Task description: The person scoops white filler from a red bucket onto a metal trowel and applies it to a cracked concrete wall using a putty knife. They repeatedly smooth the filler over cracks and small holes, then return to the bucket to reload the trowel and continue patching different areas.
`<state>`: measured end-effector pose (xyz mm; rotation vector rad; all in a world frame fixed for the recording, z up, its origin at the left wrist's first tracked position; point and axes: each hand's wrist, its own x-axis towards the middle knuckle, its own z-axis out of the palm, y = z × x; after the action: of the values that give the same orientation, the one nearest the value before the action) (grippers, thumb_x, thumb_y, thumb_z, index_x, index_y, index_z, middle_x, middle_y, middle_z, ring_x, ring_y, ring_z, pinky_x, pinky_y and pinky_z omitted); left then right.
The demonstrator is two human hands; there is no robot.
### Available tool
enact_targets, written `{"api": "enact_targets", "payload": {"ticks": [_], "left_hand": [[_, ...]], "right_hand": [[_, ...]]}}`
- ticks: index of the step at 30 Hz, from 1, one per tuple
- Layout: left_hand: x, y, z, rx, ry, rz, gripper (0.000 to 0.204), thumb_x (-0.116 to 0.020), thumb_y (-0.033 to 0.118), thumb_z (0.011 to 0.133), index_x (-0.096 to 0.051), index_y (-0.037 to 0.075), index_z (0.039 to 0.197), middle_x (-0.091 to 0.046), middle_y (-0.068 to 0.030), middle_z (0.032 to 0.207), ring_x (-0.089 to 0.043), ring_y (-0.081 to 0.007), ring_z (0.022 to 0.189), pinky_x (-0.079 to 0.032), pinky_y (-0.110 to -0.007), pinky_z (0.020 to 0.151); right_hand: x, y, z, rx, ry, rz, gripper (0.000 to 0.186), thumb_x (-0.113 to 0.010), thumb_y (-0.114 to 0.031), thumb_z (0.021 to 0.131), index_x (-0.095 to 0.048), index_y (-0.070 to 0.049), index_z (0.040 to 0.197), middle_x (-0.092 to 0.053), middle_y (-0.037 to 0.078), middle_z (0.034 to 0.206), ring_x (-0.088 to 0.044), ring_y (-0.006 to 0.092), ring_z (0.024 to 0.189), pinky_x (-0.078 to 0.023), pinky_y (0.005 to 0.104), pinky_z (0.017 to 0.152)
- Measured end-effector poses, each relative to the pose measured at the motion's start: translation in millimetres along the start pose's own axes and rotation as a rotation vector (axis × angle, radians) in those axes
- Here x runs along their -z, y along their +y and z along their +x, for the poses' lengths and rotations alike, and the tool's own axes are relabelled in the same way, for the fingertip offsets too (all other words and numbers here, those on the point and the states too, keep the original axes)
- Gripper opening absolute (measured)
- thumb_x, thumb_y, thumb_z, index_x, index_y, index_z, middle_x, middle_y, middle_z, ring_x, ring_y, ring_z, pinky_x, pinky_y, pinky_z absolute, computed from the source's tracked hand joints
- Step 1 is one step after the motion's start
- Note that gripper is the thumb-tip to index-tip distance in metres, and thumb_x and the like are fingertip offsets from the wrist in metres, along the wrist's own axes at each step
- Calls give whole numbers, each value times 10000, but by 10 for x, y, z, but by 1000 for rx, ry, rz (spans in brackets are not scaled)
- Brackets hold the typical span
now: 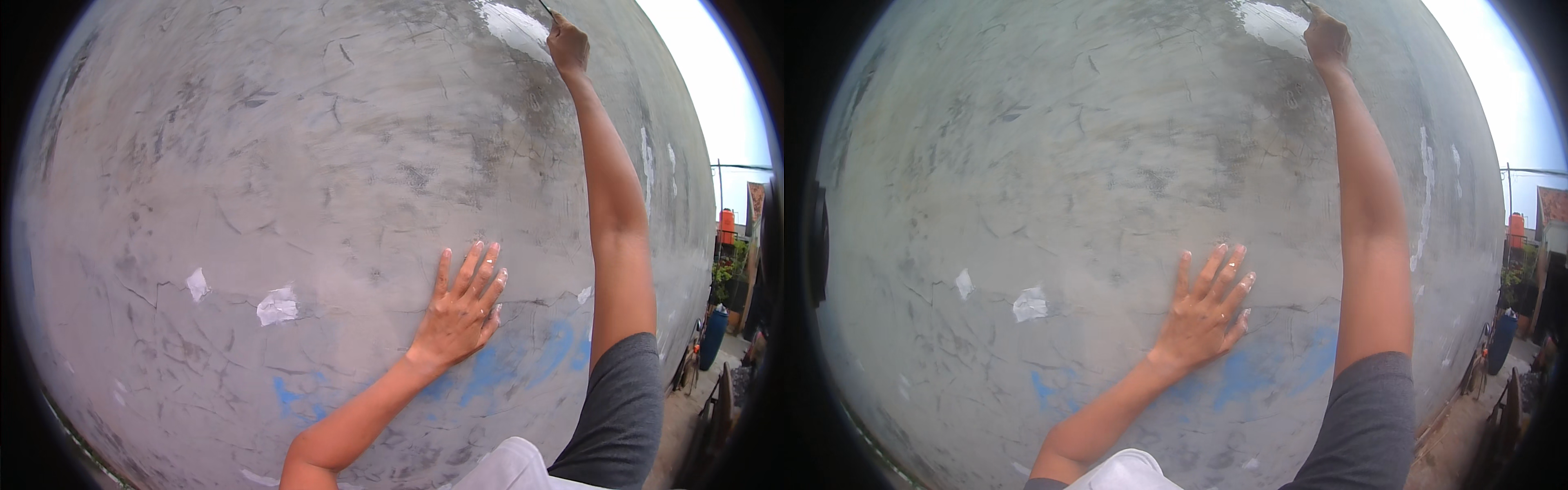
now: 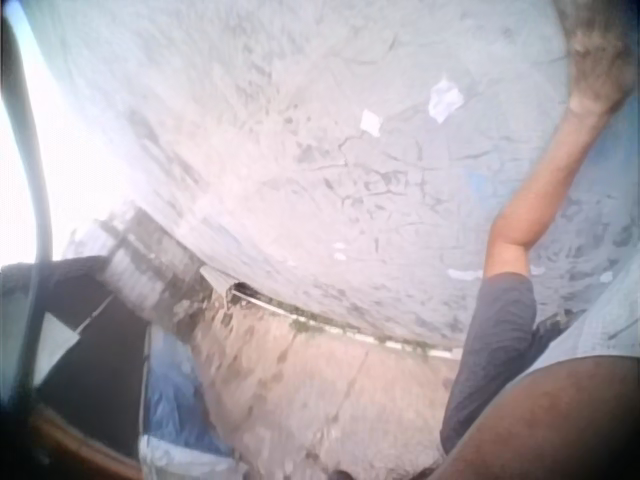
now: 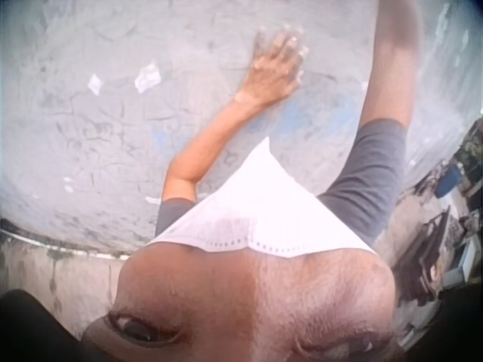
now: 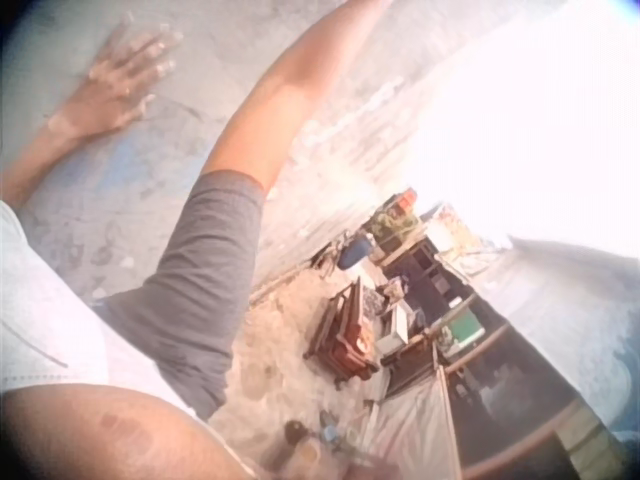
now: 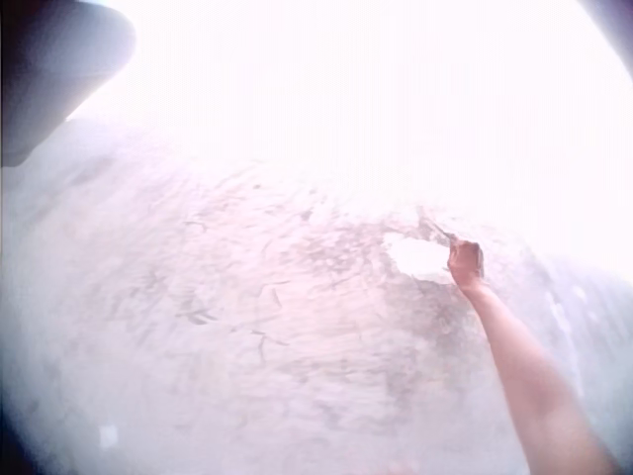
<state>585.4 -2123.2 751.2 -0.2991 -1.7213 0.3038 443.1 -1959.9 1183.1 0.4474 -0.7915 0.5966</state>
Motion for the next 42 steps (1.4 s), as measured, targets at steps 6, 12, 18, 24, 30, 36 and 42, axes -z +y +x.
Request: {"api": "enact_targets", "payload": {"ticks": [6,12,18,24,30,36,42], "left_hand": [[17,11,-12,6,-3,6,422,-538,325,850,-547,136,1226,-330,-99,1461,-232,-268,1388,-118,-557,1134],[1,15,-1,6,-5,9,419,-533,318,853,-546,127,1226,-327,-103,1461,-231,-269,1388,-107,-558,1138],[-26,21,60,14,8,-22,419,-538,313,843,-556,124,1216,-324,-94,1464,-229,-262,1390,-110,-558,1137],[33,-13,32,24,-12,43,418,-544,313,835,-560,132,1211,-324,-90,1465,-233,-258,1387,-106,-558,1136],[36,-16,50,10,-2,12,431,-547,314,832,-551,136,1224,-318,-88,1470,-227,-258,1391,-100,-565,1134],[6,-10,40,2,-19,-4,440,-540,323,841,-541,139,1241,-307,-96,1478,-216,-273,1395,-99,-566,1133],[17,10,74,3,-16,24,435,-538,318,842,-542,143,1240,-309,-103,1478,-218,-275,1396,-108,-571,1128]], "right_hand": [[-191,275,-59,-216,-73,-69,347,-545,-190,800,-668,-181,1125,-671,164,976,-645,331,939,-505,420,834],[-330,-193,65,-54,-248,-102,344,-556,-158,768,-682,-149,1088,-676,170,955,-650,338,917,-509,423,822],[-480,-704,42,127,-183,-6,281,-556,-194,818,-684,-117,1056,-671,179,923,-650,361,865,-515,442,790],[-56,-1790,-129,167,-391,278,187,-534,-69,746,-649,66,802,-617,283,771,-642,406,766,-521,472,690],[245,-1415,239,160,14,494,217,-519,-43,745,-676,-7,890,-610,272,799,-625,407,806,-511,458,685],[37,56,350,-155,-15,21,305,-557,-166,781,-690,-123,1052,-673,181,930,-647,348,910,-508,424,812],[-281,108,222,-227,-150,-36,291,-579,-162,741,-703,-121,1002,-676,162,949,-649,332,916,-510,401,827]]}}
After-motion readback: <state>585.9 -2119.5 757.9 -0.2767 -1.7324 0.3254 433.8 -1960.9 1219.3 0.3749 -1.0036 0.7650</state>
